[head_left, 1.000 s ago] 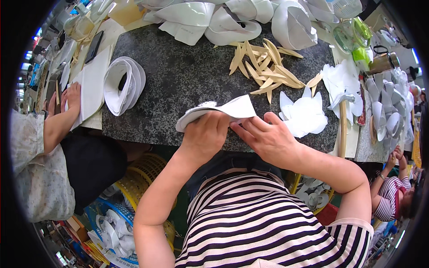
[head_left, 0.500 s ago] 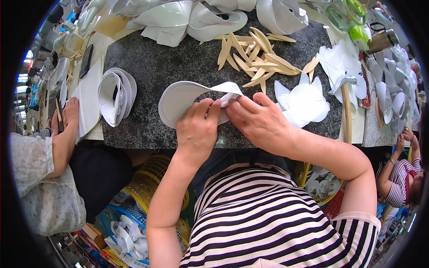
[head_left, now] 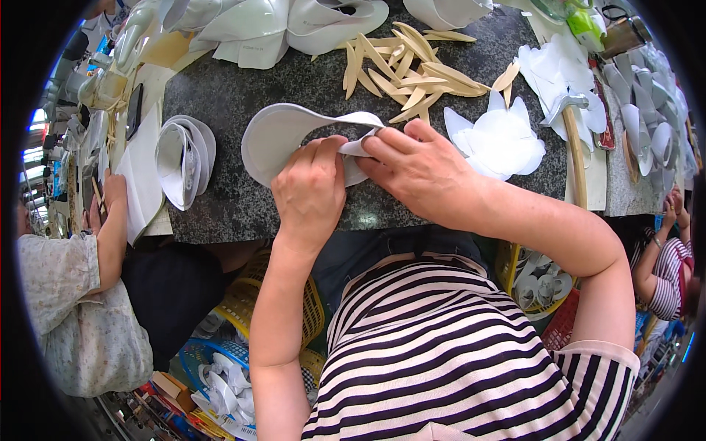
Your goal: The person assembles shoe uppers by inserting lining and stiffener pieces into the fabric collars and folding and pressing the edges by hand.
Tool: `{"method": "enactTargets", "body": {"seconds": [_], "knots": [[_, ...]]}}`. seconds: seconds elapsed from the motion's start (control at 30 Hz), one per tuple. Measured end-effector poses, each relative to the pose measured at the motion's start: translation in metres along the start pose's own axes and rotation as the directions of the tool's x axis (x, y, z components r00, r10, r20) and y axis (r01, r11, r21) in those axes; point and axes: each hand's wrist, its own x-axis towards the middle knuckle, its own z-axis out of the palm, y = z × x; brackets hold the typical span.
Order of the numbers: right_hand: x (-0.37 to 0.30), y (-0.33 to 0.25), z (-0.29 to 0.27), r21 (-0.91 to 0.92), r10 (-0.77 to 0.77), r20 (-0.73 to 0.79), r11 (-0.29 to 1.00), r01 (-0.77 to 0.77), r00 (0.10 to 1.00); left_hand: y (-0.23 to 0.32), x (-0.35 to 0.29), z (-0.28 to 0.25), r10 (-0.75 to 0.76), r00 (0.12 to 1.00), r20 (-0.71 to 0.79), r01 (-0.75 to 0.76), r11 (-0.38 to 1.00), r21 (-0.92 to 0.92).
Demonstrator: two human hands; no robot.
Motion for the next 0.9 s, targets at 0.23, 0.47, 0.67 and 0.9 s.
{"method": "enactTargets", "body": {"seconds": [0.23,0.47,0.67,0.9], "knots": [[0.005,-0.001,-0.003,0.079,0.034,0.01,0.996,-0.034,0.999,-0.001,-0.001,0.0,-0.012,1.0,-0.009,0.012,0.999,-0.034],[0.003,-0.008,0.004,0.032,0.083,0.023,0.996,-0.084,0.996,-0.001,-0.005,0.0,-0.012,1.0,-0.009,0.011,0.999,-0.048],[0.007,-0.007,0.001,0.006,0.064,0.02,0.998,-0.064,0.998,-0.003,-0.004,0.0,-0.018,1.0,0.003,0.018,0.997,-0.081],[0.006,-0.012,-0.002,-0.005,0.111,0.139,0.994,-0.111,0.984,-0.003,-0.006,-0.005,0.078,0.997,0.014,-0.076,0.992,-0.105]]}}
